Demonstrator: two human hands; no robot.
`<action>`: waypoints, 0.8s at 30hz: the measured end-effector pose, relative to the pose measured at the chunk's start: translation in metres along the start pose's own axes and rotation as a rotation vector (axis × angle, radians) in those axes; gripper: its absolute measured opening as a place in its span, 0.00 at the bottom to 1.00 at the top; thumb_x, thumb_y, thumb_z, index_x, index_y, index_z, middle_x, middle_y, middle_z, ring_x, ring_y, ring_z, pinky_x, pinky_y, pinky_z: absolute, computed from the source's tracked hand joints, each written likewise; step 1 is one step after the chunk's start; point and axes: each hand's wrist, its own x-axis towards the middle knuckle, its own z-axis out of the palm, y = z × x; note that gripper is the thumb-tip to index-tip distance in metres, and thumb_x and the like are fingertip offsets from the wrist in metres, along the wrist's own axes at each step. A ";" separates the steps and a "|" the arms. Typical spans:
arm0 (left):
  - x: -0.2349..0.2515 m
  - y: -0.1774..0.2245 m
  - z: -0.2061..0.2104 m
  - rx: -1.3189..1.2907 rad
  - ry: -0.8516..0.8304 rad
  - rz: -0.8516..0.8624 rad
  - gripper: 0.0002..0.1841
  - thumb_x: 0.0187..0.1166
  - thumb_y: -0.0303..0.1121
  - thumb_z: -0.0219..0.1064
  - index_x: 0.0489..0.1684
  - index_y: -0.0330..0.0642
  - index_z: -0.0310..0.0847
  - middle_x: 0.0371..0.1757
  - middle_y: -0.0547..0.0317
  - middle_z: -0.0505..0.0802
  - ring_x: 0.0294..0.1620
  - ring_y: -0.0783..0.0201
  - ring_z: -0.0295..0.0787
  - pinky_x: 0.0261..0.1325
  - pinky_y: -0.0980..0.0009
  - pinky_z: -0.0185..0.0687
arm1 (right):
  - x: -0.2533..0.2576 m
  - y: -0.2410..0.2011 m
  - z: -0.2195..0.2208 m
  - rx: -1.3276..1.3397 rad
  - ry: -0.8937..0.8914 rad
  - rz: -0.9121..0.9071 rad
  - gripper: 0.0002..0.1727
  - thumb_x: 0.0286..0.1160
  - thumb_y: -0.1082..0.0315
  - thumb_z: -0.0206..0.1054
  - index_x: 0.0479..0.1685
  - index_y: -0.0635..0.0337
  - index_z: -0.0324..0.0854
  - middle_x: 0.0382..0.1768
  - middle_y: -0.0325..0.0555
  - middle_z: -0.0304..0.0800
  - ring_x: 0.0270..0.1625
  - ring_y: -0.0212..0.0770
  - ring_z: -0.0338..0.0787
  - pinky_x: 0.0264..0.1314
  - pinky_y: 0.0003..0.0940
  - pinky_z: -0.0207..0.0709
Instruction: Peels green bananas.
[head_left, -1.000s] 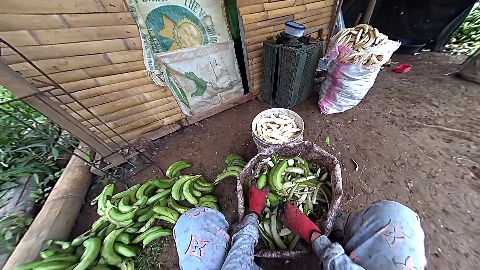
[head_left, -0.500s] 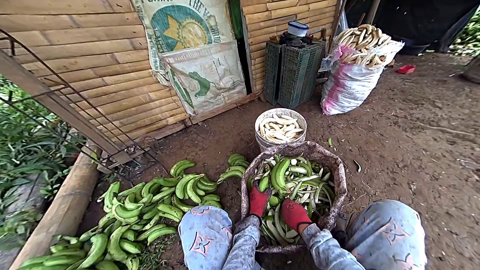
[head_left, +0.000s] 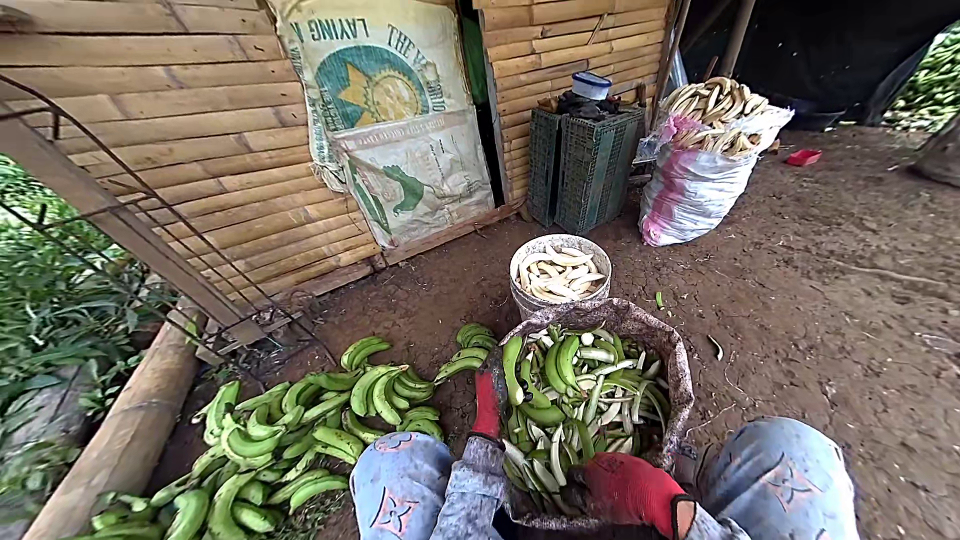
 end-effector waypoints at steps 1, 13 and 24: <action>-0.003 0.013 0.000 -0.135 -0.075 -0.023 0.23 0.96 0.44 0.44 0.50 0.34 0.79 0.27 0.52 0.86 0.19 0.62 0.82 0.22 0.65 0.83 | 0.007 0.004 0.004 -0.016 -0.017 -0.051 0.21 0.85 0.50 0.60 0.55 0.61 0.85 0.51 0.64 0.90 0.60 0.66 0.88 0.60 0.73 0.75; -0.014 0.011 0.015 -0.122 -0.301 0.160 0.20 0.94 0.34 0.45 0.66 0.30 0.78 0.48 0.48 0.91 0.42 0.63 0.89 0.50 0.66 0.87 | 0.040 0.019 -0.055 0.128 0.782 -0.149 0.25 0.75 0.62 0.68 0.73 0.53 0.81 0.61 0.63 0.85 0.61 0.61 0.88 0.63 0.58 0.80; -0.004 0.003 0.021 -0.297 -0.371 0.037 0.22 0.96 0.40 0.41 0.64 0.33 0.77 0.37 0.54 0.90 0.30 0.67 0.87 0.34 0.71 0.87 | 0.033 0.030 -0.048 0.259 0.833 -0.202 0.21 0.79 0.58 0.64 0.68 0.52 0.84 0.58 0.55 0.89 0.60 0.53 0.89 0.65 0.53 0.81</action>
